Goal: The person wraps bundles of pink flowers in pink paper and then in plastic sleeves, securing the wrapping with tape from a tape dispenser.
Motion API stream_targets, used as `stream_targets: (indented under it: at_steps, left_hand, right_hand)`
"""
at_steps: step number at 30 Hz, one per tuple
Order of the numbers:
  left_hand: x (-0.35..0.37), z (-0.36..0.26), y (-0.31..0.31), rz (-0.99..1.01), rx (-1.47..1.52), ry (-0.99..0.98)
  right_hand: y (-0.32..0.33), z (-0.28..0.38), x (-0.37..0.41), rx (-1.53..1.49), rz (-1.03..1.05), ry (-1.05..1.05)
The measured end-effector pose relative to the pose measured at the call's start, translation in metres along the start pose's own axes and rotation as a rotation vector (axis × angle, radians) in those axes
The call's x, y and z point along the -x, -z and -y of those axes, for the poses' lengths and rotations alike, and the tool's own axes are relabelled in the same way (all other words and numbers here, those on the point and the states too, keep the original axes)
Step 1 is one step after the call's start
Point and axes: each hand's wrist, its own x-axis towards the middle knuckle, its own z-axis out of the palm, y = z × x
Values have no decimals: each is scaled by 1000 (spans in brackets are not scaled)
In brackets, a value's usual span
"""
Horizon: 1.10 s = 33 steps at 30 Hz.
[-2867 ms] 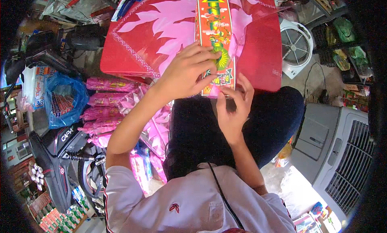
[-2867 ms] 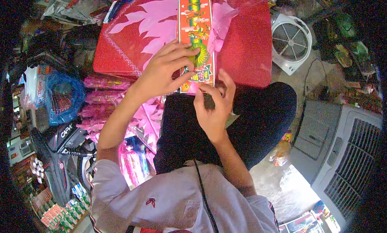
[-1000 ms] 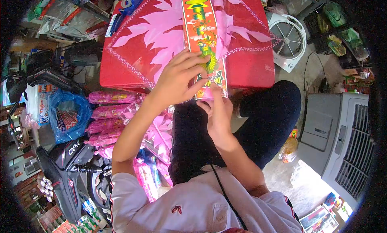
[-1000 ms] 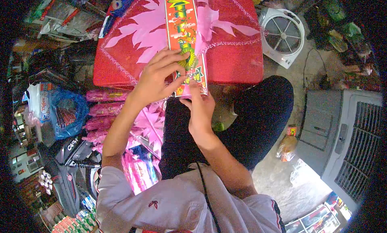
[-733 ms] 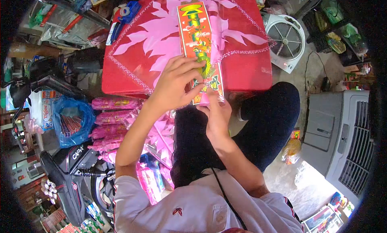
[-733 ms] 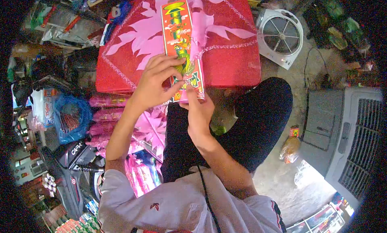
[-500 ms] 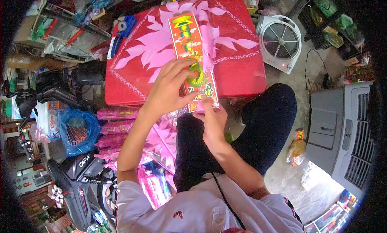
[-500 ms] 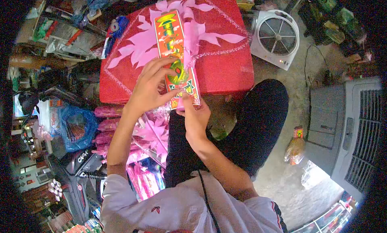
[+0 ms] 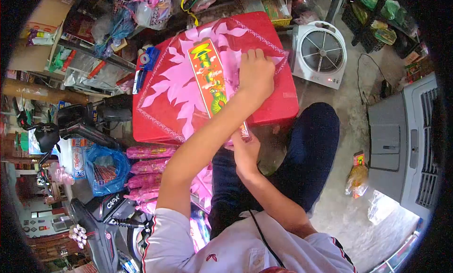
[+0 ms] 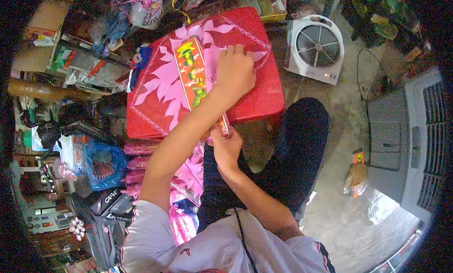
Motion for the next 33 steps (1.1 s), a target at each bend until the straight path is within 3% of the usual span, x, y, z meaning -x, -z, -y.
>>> stream_targets:
  at_steps: [2,5,8,12,14,17,20,23,26,33]
  left_hand:
    - [-12,3,-17,-54,-95,-37]
    - [-22,10,4,-131,152,81]
    - [-29,29,41,-356,419,177]
    - [-21,79,81,-492,555,313]
    - [-9,113,86,-526,549,361]
    - [26,138,100,-468,877,605]
    - [66,173,90,-581,955,674]
    - [99,178,87,-694,1234,846]
    - [131,205,57,-773,1287,1017]
    - [173,227,0,-581,1377,1190]
  right_hand:
    - [-3,3,1,-39,-2,10]
    - [-3,10,3,-41,5,-16]
    - [2,13,4,-3,24,-49]
    - [1,17,4,7,34,-89]
    - [0,20,6,-4,38,-78]
    - [0,20,7,1,40,-84]
    - [0,21,6,10,48,-95]
    - [-2,22,7,24,41,-92]
    - [-1,19,7,41,31,-80]
    - [-1,19,6,74,29,-71]
